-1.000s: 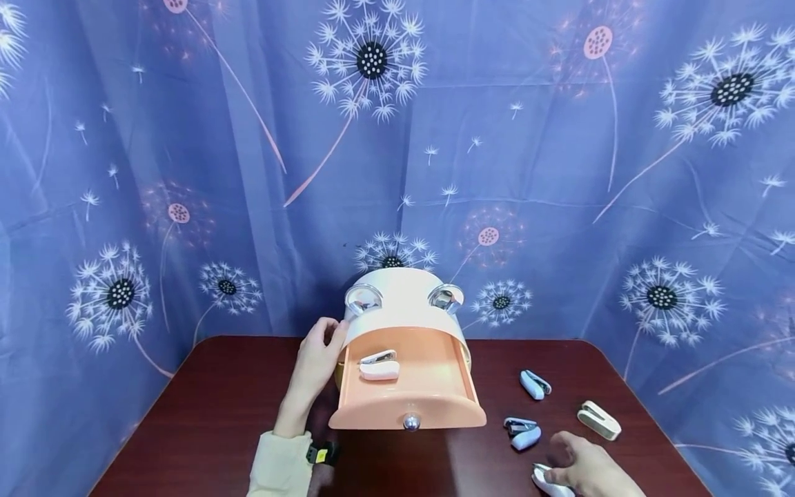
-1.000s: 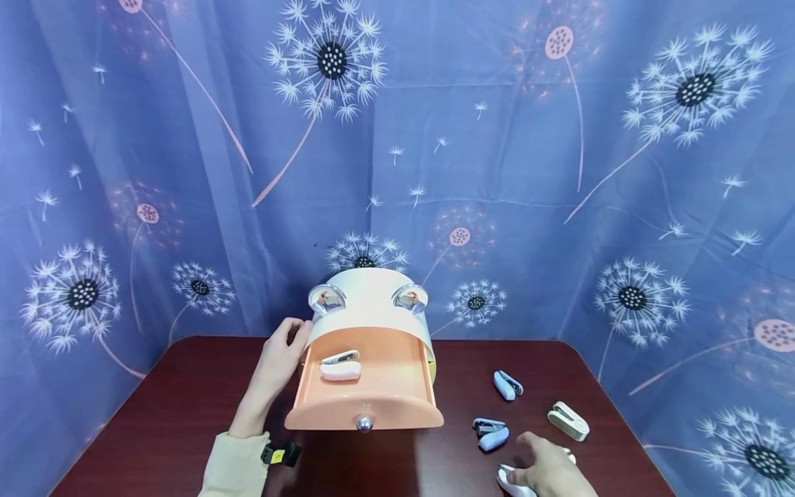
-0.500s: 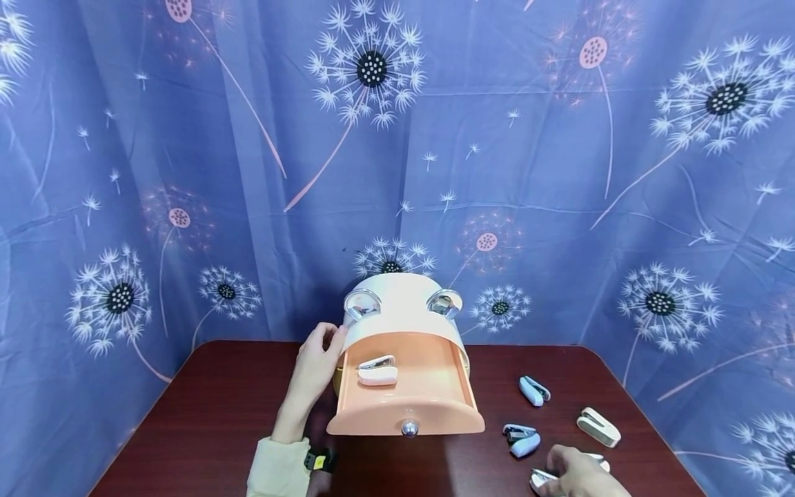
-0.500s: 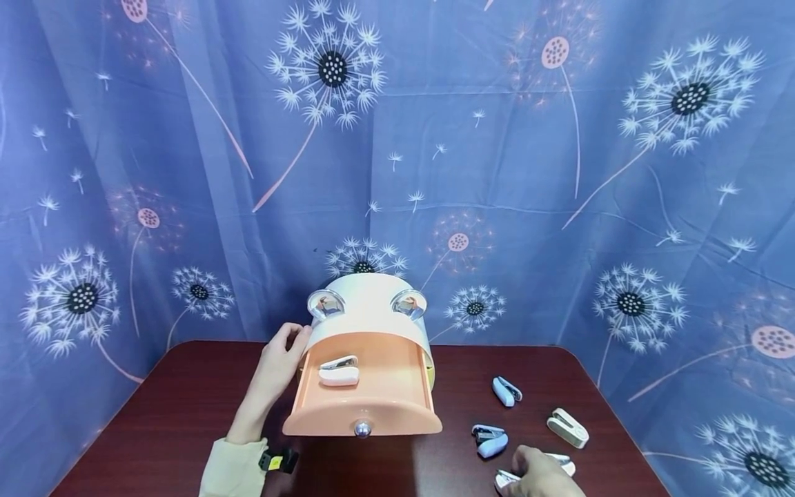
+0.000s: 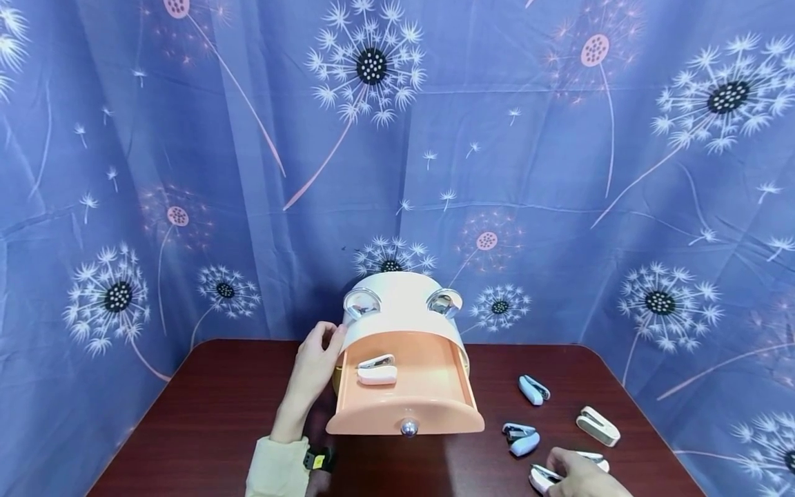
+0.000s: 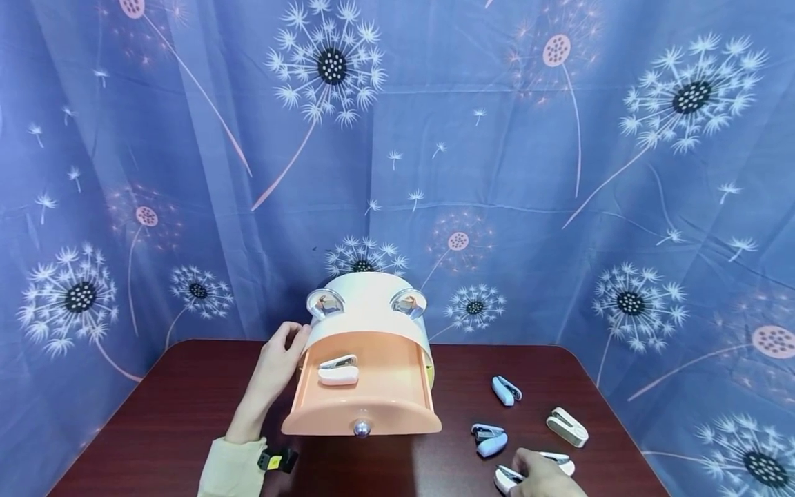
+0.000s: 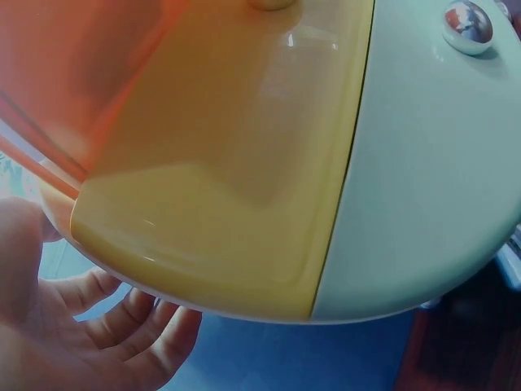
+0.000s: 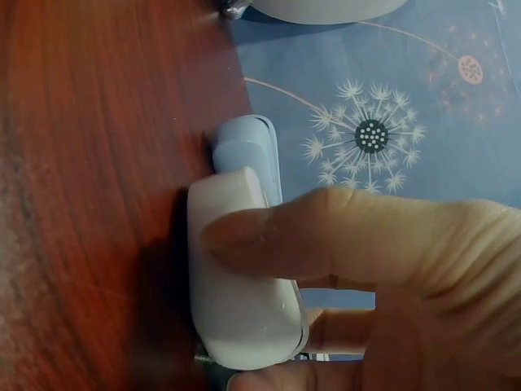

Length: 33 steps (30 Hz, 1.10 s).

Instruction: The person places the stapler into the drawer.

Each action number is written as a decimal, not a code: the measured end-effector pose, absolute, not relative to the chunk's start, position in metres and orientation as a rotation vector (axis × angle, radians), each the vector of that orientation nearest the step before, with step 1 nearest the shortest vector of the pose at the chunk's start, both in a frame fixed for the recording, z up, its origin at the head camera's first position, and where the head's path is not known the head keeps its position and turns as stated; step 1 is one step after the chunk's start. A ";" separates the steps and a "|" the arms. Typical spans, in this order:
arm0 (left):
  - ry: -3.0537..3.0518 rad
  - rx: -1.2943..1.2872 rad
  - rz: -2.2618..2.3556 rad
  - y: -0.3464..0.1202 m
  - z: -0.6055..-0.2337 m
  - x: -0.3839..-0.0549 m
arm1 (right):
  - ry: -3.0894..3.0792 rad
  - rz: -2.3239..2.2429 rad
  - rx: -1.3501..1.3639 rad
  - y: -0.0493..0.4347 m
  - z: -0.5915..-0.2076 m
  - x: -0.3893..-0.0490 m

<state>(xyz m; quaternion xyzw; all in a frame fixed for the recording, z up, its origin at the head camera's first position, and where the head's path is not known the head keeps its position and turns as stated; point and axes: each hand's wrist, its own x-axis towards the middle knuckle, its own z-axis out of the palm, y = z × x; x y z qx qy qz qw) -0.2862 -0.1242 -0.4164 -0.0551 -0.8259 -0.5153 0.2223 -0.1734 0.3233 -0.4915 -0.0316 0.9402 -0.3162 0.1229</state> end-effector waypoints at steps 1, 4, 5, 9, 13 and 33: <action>-2.284 -0.152 -1.422 -0.124 -0.416 -0.286 | 2.737 -0.916 -0.062 0.324 -0.491 -0.174; -2.285 -0.147 -1.414 -0.124 -0.416 -0.285 | 2.740 -0.909 -0.025 0.325 -0.491 -0.174; -2.284 -0.144 -1.414 -0.124 -0.416 -0.285 | 2.738 -0.910 -0.024 0.325 -0.491 -0.174; -2.290 -0.142 -1.411 -0.124 -0.414 -0.284 | 2.704 -0.979 -0.080 0.326 -0.487 -0.174; -2.286 -0.153 -1.413 -0.124 -0.414 -0.285 | 2.692 -1.055 -0.142 0.325 -0.478 -0.174; -2.324 -0.085 -1.412 -0.123 -0.412 -0.283 | 3.227 -1.118 -0.364 0.272 -0.409 -0.155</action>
